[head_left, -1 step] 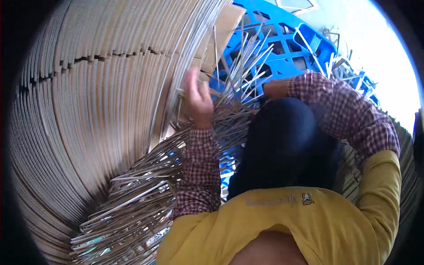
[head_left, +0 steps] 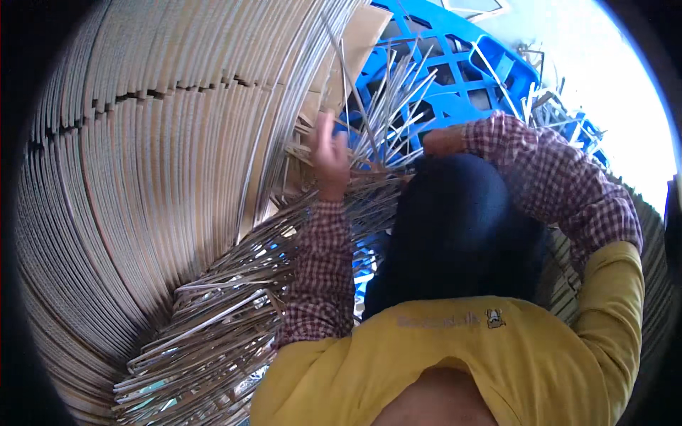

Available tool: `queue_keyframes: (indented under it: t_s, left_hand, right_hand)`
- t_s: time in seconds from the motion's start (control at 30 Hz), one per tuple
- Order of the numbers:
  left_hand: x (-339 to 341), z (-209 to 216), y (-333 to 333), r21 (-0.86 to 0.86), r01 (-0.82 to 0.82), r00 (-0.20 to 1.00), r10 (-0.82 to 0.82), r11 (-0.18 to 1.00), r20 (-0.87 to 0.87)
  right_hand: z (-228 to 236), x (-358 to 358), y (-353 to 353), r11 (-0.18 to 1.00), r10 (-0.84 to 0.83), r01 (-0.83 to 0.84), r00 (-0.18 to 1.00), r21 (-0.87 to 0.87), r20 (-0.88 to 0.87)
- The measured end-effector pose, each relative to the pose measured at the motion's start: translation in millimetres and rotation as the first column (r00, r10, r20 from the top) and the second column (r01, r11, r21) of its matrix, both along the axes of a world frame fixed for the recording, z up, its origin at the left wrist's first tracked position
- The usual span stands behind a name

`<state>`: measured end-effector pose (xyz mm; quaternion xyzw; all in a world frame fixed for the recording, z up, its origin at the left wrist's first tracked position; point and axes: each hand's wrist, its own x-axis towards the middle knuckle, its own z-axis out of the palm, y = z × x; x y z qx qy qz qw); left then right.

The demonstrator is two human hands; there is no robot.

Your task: Trimming excess material from a stack of cardboard sheets using hand snips.

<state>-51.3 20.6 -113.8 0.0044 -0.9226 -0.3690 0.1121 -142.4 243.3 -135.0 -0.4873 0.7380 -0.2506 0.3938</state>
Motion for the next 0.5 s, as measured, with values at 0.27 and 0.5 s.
queue_keyframes:
  t_s: [0.27,0.5]
  left_hand:
    - [32,-45,6,0.045,-0.043,0.971,0.031,0.998,0.238]
    - [5,39,12,-0.141,-0.276,0.932,0.229,0.951,-0.279]
  right_hand:
    - [84,-52,-64,0.926,-0.377,0.377,0.926,-0.014,0.02]
    - [46,-40,-106,0.864,-0.479,0.473,0.878,-0.17,0.006]
